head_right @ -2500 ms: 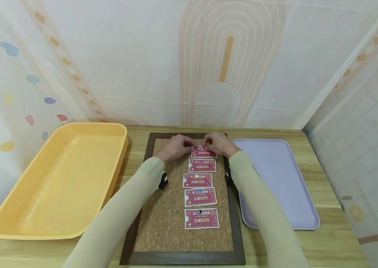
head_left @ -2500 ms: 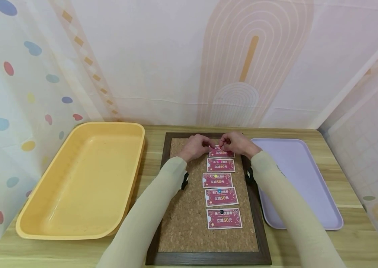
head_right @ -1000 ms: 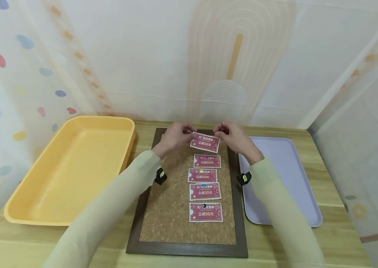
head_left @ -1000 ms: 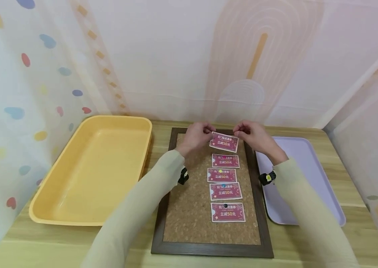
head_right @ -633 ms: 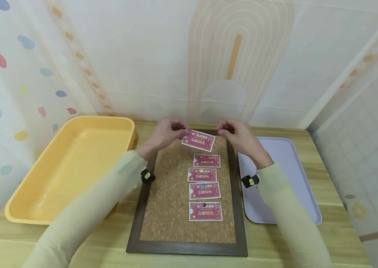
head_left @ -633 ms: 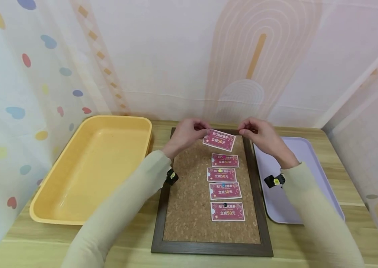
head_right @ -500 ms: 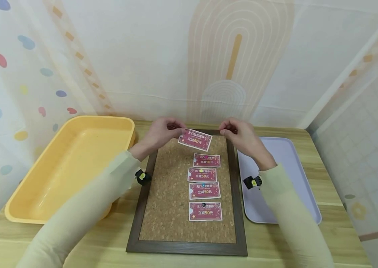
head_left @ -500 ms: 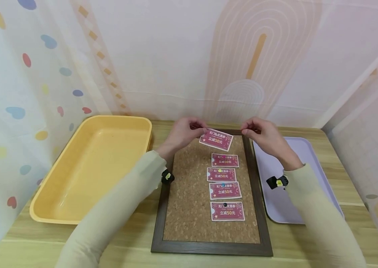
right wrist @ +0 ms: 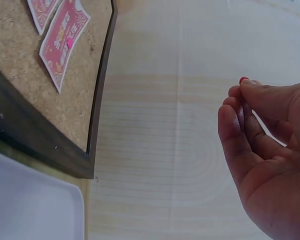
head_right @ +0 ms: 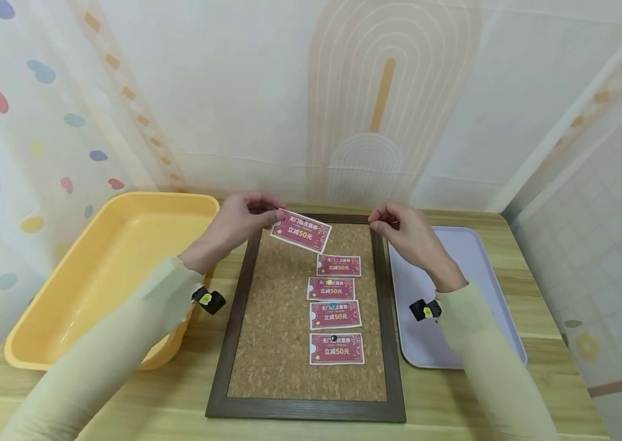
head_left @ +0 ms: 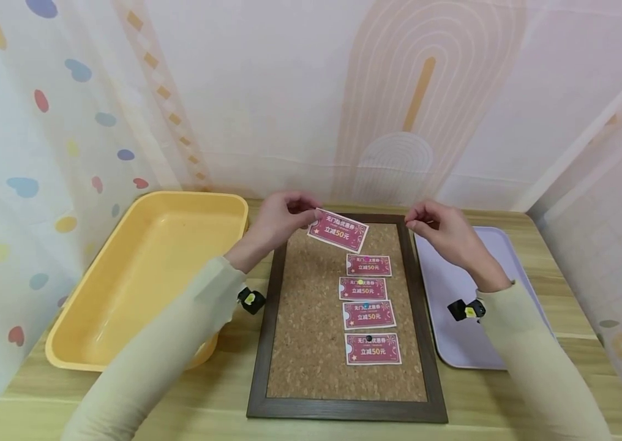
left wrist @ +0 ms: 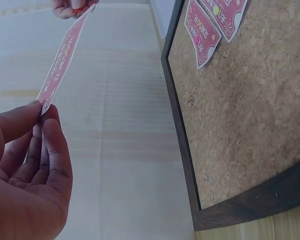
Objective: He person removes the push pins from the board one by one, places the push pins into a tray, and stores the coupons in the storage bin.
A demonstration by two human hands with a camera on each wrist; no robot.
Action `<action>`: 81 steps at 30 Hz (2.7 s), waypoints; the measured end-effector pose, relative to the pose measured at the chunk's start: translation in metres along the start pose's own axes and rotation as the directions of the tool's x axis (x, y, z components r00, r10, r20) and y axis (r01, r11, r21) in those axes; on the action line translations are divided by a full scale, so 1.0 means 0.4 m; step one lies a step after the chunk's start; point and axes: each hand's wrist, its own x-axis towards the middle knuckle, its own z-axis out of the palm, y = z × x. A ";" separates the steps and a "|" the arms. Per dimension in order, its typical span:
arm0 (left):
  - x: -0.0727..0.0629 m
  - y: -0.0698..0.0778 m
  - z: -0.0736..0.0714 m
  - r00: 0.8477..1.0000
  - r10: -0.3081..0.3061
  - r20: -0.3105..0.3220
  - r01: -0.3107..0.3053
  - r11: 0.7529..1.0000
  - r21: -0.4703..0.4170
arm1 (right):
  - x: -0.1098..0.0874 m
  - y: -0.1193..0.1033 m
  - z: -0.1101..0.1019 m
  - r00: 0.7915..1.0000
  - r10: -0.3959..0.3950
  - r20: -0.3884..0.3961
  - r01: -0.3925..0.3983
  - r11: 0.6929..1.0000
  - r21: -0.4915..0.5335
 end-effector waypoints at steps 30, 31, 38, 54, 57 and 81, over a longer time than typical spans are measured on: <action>-0.133 -0.074 -0.202 0.994 -0.051 -0.097 0.047 0.998 -0.051 | -0.111 0.050 -0.019 0.998 -0.047 -0.039 0.043 0.995 -0.088; -0.137 -0.078 -0.211 0.993 -0.049 -0.104 0.044 0.998 -0.049 | -0.114 0.053 -0.021 0.998 -0.043 -0.043 0.039 0.995 -0.089; -0.163 -0.116 -0.274 0.984 -0.075 -0.160 0.064 0.995 -0.072 | -0.126 0.087 -0.027 0.998 -0.032 -0.048 0.027 0.995 -0.094; -0.179 -0.220 -0.381 0.978 -0.109 -0.179 0.047 0.947 -0.318 | -0.136 0.148 -0.041 0.999 0.040 -0.018 -0.042 0.992 -0.115; -0.181 -0.243 -0.396 0.978 -0.120 -0.173 0.051 0.932 -0.358 | -0.135 0.159 -0.041 0.999 0.039 -0.017 -0.041 0.991 -0.127; -0.193 -0.380 -0.473 0.957 -0.256 -0.133 0.219 0.945 -0.243 | -0.120 0.236 -0.064 0.998 0.056 0.019 -0.053 0.991 -0.119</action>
